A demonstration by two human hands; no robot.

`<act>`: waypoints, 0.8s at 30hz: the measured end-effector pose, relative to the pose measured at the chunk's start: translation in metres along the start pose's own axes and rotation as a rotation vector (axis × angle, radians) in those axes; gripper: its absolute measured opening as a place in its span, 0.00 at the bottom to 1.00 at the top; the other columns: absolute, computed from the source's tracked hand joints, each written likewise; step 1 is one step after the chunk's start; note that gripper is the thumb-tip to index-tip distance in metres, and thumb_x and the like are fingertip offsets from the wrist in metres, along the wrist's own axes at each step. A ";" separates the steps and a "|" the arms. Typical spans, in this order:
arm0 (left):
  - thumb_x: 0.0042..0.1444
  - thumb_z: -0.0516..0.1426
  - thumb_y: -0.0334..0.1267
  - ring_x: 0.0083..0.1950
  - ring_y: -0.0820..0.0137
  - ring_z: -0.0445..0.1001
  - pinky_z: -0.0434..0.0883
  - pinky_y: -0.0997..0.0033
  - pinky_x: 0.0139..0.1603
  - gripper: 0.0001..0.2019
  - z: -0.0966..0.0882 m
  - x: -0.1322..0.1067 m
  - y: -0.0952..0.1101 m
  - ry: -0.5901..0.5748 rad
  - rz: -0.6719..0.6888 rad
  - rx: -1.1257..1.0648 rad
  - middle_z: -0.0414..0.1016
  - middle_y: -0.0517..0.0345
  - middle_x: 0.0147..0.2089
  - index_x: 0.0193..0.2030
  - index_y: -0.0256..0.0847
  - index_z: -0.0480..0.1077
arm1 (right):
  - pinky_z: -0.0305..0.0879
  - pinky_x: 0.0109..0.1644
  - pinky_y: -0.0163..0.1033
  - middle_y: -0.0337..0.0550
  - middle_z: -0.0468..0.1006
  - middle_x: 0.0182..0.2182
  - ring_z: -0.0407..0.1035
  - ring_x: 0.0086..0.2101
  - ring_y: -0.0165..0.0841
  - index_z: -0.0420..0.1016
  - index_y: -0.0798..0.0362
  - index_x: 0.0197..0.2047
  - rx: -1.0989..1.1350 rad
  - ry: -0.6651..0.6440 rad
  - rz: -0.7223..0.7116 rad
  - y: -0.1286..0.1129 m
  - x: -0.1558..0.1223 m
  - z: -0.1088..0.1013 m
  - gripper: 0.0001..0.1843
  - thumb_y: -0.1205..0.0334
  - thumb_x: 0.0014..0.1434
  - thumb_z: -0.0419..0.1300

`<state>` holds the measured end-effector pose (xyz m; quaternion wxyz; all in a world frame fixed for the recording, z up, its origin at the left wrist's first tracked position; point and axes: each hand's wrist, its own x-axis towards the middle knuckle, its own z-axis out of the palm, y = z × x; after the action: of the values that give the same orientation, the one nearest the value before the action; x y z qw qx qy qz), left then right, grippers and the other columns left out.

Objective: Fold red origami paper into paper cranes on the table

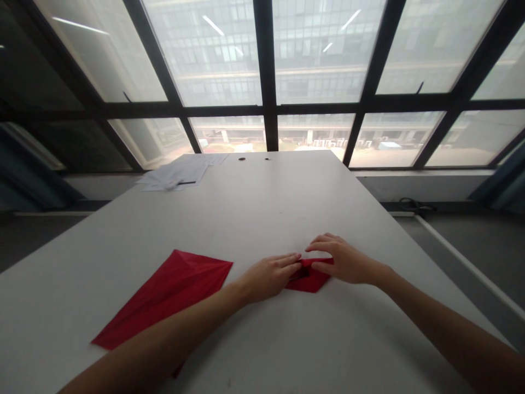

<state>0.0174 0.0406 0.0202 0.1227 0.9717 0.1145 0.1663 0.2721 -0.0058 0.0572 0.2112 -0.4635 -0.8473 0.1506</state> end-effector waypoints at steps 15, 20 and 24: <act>0.67 0.50 0.34 0.50 0.66 0.74 0.69 0.66 0.55 0.15 0.005 0.007 -0.008 0.216 -0.334 -0.260 0.78 0.51 0.48 0.54 0.42 0.73 | 0.68 0.50 0.49 0.50 0.75 0.47 0.69 0.45 0.42 0.75 0.49 0.49 -0.275 0.171 -0.005 -0.025 -0.046 0.045 0.11 0.67 0.64 0.57; 0.62 0.54 0.29 0.48 0.66 0.74 0.69 0.66 0.54 0.16 0.006 0.002 -0.011 0.204 -0.303 -0.304 0.78 0.53 0.46 0.54 0.44 0.74 | 0.66 0.52 0.50 0.50 0.74 0.50 0.68 0.48 0.44 0.75 0.49 0.48 -0.316 0.217 -0.002 -0.006 -0.037 0.045 0.12 0.69 0.63 0.57; 0.62 0.56 0.31 0.43 0.67 0.73 0.70 0.68 0.49 0.15 0.008 0.004 -0.015 0.205 -0.389 -0.322 0.77 0.54 0.41 0.54 0.43 0.74 | 0.66 0.50 0.51 0.50 0.75 0.44 0.68 0.45 0.45 0.74 0.51 0.47 -0.260 0.285 0.206 0.001 -0.034 0.048 0.11 0.66 0.60 0.63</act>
<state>0.0208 0.0536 0.0101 0.2930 0.8775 0.2831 0.2531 0.2652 -0.0374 0.0081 0.2508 -0.5878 -0.7692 -0.0064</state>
